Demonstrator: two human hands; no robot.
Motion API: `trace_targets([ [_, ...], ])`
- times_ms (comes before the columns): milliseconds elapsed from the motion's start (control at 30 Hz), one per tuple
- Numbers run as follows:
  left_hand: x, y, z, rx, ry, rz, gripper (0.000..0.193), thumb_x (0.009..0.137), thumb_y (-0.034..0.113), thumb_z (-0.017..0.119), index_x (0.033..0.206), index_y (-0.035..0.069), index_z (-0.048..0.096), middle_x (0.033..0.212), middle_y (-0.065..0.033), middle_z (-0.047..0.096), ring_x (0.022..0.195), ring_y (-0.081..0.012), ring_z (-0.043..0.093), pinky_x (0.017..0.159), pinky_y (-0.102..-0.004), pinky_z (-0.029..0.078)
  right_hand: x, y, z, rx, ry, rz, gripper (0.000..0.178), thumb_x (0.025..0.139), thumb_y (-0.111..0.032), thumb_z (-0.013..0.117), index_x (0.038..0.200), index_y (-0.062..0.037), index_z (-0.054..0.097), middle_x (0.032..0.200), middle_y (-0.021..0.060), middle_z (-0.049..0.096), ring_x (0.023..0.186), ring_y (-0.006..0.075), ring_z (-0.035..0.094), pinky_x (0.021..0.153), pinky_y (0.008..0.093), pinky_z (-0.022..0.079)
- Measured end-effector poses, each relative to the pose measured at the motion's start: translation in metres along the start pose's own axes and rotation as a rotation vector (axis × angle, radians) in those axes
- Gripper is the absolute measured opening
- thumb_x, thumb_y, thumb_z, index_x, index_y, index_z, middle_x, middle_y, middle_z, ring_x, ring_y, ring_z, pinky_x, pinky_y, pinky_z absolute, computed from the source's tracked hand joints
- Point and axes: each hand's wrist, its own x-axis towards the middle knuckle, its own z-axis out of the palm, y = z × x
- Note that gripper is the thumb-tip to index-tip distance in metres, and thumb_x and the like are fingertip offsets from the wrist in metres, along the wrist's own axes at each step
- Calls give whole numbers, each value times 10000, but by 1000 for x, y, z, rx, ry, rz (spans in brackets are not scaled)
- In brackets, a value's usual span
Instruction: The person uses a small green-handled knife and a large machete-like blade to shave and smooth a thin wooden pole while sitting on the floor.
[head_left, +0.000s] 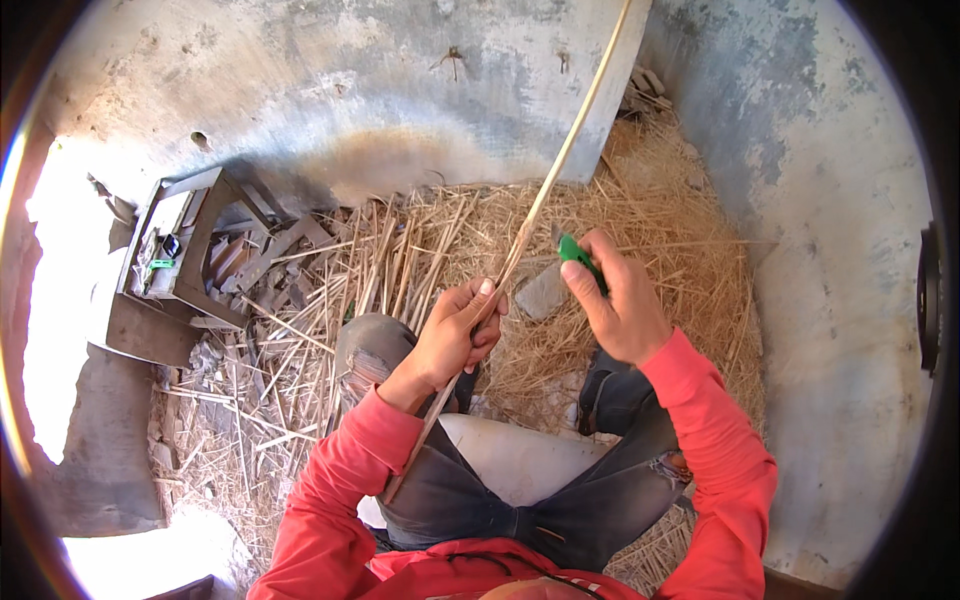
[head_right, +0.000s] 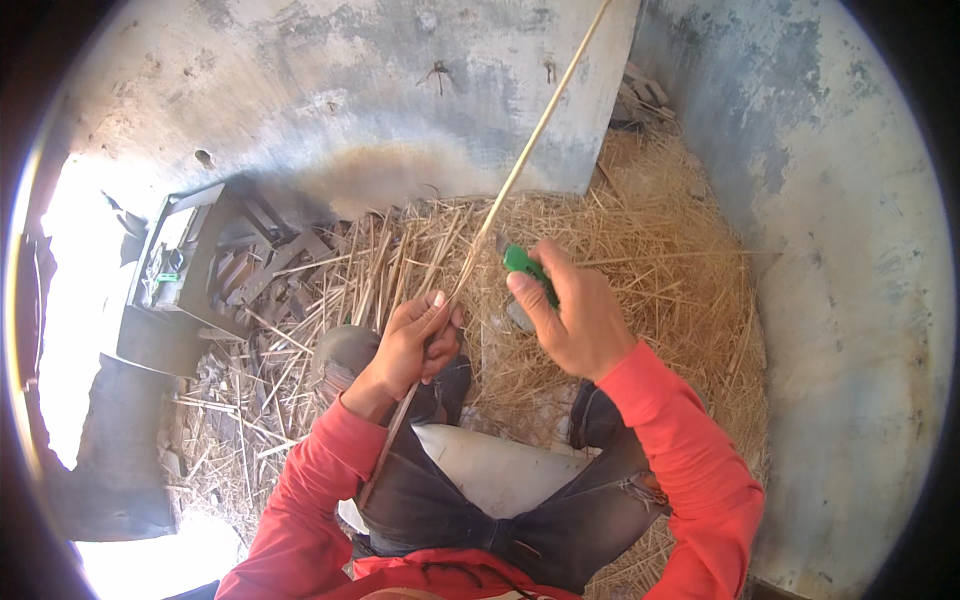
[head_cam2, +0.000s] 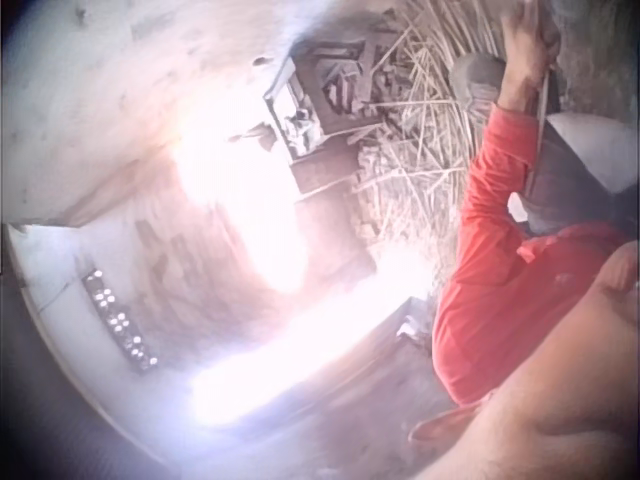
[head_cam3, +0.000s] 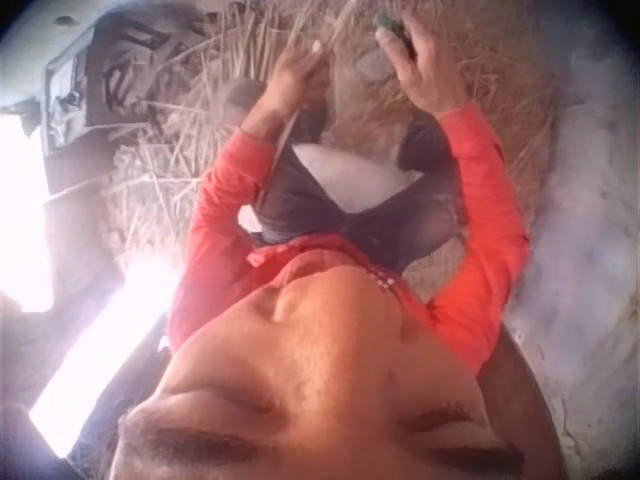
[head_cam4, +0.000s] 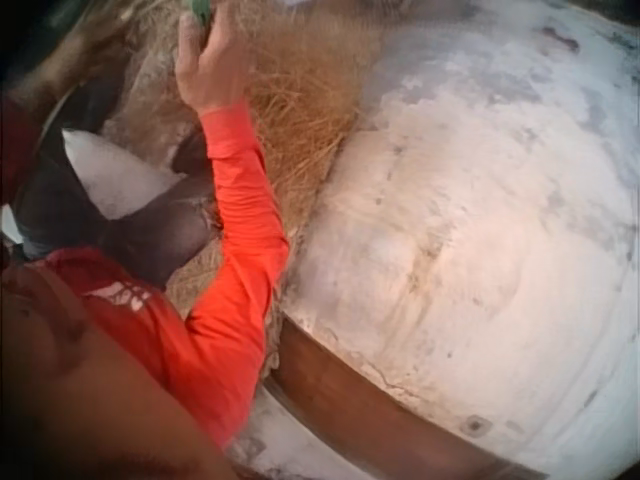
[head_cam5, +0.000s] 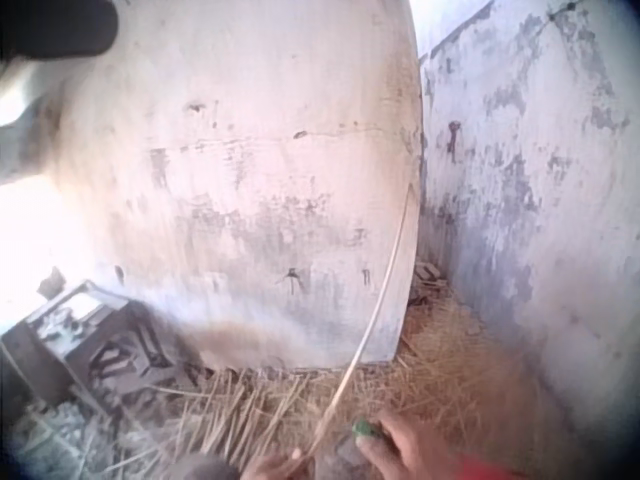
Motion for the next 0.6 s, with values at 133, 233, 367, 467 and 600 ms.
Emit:
trace_targets([
  [133, 1, -2, -3, -9, -11, -3, 409, 1131, 402, 398, 995, 40, 532, 592, 22, 392, 414, -69, 342, 360, -234, 282, -20, -6, 20, -108, -143, 27, 530, 1058, -508, 481, 928, -14, 622, 576, 161, 582, 531, 376, 622, 522, 488, 473],
  [233, 2, -5, -1, 2, -2, -3, 415, 1130, 400, 405, 988, 32, 536, 590, 23, 395, 410, -69, 334, 361, -234, 277, -28, -8, 37, -206, -146, 3, 574, 1053, -511, 483, 846, -3, 650, 541, 199, 588, 522, 430, 624, 508, 521, 488],
  [367, -4, -10, 8, -7, -36, -28, 412, 1132, 387, 405, 978, 27, 534, 579, 31, 374, 408, -67, 314, 364, -239, 257, -31, -4, 43, -322, -91, -1, 597, 1056, -520, 470, 810, -5, 646, 538, 201, 590, 522, 423, 633, 498, 520, 489],
  [467, -5, -19, 7, -50, -69, -39, 402, 1135, 372, 402, 967, 31, 535, 572, 42, 345, 411, -66, 287, 370, -242, 239, -30, 5, 40, -477, -40, -20, 645, 1068, -530, 430, 744, -7, 622, 518, 190, 573, 496, 392, 629, 486, 513, 486],
  [600, -30, -26, 8, -81, -81, -191, 381, 1136, 351, 408, 960, 42, 545, 573, 52, 308, 426, -65, 272, 388, -246, 235, 2, 59, -29, -438, 103, 430, 708, 1073, -603, 391, 609, -80, 506, 478, 85, 417, 413, 219, 432, 437, 432, 354],
])
